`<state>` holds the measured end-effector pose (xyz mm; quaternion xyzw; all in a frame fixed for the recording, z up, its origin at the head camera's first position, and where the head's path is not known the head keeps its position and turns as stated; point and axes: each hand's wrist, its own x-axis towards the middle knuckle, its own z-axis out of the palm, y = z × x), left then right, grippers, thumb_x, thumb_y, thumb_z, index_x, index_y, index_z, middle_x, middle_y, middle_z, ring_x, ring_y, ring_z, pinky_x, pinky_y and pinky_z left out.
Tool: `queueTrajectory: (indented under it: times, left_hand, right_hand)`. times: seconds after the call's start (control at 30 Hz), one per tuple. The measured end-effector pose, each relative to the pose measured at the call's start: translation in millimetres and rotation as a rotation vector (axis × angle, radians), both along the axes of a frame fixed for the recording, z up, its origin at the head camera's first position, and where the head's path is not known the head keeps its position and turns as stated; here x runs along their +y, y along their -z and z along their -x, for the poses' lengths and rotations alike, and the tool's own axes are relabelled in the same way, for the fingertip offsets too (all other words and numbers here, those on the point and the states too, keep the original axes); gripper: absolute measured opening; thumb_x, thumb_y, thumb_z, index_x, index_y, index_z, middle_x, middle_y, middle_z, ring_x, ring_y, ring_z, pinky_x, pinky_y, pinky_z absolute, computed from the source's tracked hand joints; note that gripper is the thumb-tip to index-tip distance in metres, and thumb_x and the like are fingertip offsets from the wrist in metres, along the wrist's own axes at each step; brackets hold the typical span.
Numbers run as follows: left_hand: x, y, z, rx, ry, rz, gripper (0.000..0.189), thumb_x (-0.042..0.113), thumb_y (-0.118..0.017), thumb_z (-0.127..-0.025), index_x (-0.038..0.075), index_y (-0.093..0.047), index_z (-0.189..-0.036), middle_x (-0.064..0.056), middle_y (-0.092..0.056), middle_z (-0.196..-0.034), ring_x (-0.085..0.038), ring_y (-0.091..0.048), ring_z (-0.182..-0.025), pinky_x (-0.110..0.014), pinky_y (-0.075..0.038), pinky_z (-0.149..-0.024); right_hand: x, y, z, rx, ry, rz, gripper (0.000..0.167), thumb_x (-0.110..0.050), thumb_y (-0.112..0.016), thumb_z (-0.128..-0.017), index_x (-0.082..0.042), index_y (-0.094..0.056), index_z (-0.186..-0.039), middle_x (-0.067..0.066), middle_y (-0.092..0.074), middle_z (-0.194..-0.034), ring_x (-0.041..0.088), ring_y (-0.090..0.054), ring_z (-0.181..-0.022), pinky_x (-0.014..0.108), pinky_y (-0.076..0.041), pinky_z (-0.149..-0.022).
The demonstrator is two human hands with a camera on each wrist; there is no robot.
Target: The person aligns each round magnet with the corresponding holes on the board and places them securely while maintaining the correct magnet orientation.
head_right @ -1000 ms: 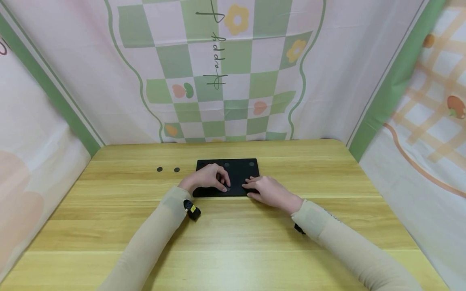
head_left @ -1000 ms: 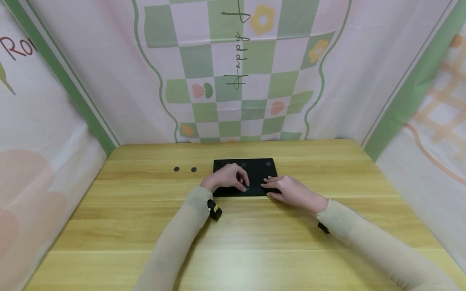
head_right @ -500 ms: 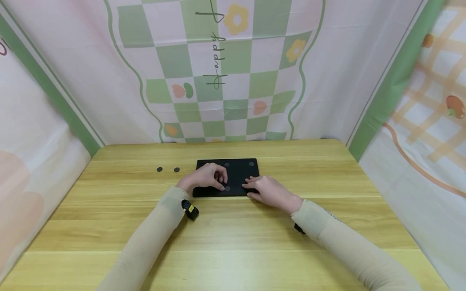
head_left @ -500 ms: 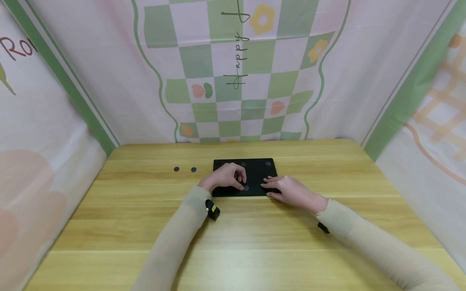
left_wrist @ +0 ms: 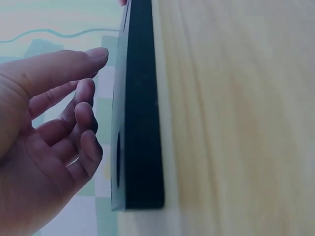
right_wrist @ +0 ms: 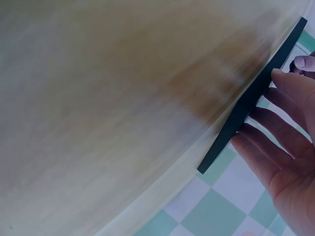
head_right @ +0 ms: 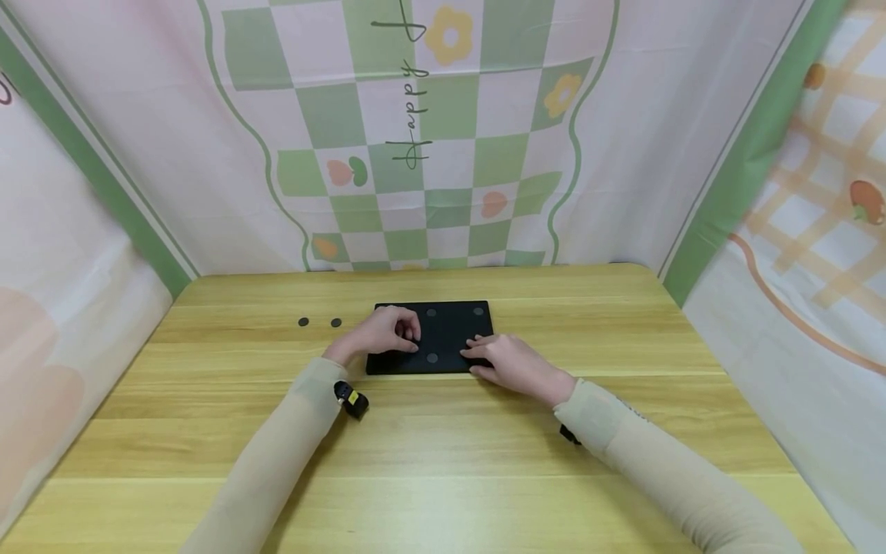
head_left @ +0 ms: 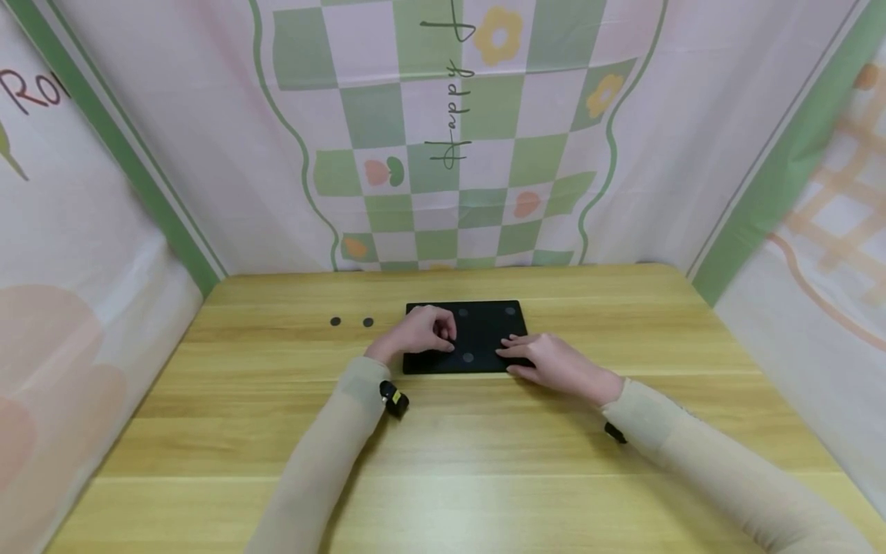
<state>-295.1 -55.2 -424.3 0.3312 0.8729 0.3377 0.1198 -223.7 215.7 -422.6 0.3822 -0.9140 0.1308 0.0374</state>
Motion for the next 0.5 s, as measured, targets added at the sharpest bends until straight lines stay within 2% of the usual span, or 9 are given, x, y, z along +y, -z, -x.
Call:
queueTrajectory:
  times: [0.1,0.5]
  left_hand:
    - [-3.8,-1.5,0.3,0.02,-0.023,-0.002,0.011,0.013,-0.076,-0.08,0.014,-0.064,-0.082,0.0,-0.059,-0.078,-0.013,-0.054,-0.072,-0.023,-0.046,-0.065]
    - [-22.4,-6.7,1.1,0.024,-0.098,-0.03,0.008,0.011,-0.071,-0.085,0.013,-0.063,-0.083,0.0,-0.059,-0.078,-0.013,-0.053,-0.071,-0.023,-0.046,-0.066]
  right_hand:
    - [0,-0.3,0.0,-0.004,0.001,0.001,0.031,-0.02,-0.066,-0.089,-0.006,-0.069,-0.117,0.016,-0.062,-0.124,0.031,-0.06,-0.116,0.045,-0.05,-0.093]
    - [1,-1.2,-0.8,0.003,-0.008,-0.01,0.031,-0.019,-0.066,-0.09,-0.005,-0.068,-0.117,0.017,-0.061,-0.125,0.031,-0.059,-0.116,0.045,-0.05,-0.092]
